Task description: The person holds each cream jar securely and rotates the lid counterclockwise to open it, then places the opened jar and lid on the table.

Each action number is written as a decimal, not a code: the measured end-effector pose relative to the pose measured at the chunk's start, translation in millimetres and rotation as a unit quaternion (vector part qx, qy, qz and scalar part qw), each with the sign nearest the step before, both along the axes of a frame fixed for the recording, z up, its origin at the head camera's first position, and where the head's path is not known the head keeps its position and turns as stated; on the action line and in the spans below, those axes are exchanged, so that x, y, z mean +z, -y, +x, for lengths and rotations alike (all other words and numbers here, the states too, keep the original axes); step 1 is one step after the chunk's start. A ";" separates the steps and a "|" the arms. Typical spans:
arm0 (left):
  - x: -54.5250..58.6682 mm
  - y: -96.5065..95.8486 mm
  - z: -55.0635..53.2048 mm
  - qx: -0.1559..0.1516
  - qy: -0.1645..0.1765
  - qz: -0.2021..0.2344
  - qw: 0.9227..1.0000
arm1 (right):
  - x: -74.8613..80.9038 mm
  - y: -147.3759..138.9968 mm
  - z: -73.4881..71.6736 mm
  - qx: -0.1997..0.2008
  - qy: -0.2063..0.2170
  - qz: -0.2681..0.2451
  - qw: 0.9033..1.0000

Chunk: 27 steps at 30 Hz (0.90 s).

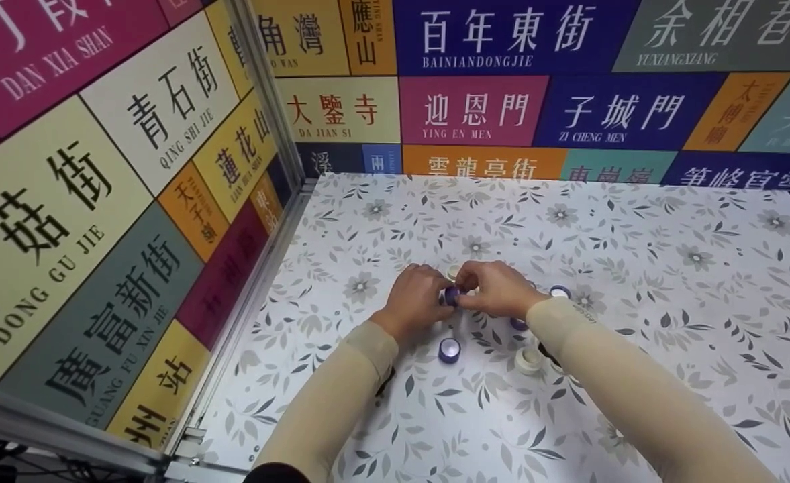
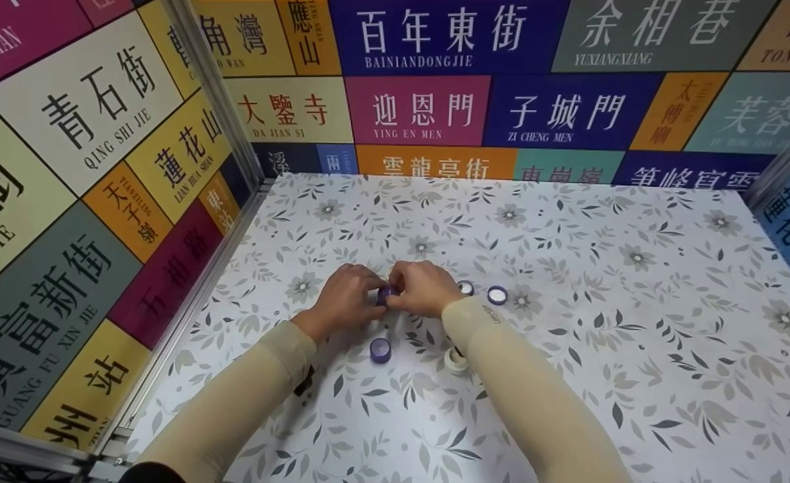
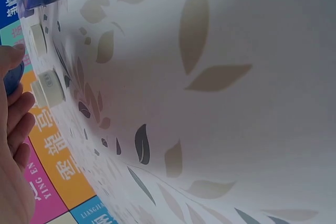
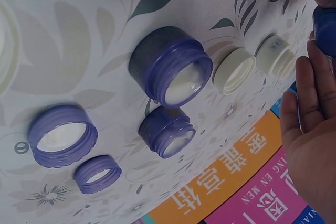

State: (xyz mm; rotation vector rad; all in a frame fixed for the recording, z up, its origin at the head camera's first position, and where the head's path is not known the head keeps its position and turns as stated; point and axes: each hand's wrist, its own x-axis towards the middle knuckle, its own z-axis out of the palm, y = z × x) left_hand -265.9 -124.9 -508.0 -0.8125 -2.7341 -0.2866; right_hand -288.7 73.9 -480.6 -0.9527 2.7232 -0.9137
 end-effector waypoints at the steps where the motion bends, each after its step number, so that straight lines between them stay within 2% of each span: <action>1: -0.3 0.0 -0.2 0.000 0.000 0.001 1.000 | 0.0 -0.1 -0.1 0.001 -0.002 0.000 1.000; 7: -1.1 0.5 -0.1 0.004 0.006 -0.003 1.000 | 0.5 0.3 0.2 0.004 0.000 0.004 1.000; 15: 0.4 1.0 0.9 0.008 -0.011 0.000 1.000 | 0.8 -1.2 0.0 -0.045 -0.002 0.049 0.998; 21: -1.1 1.1 -0.8 0.001 -0.006 0.002 1.000 | -1.1 -1.3 0.1 -0.018 0.016 0.020 1.000; 27: -3.9 0.6 -2.1 -0.005 -0.005 0.008 1.000 | -1.8 -0.8 1.1 -0.004 -0.005 0.008 1.000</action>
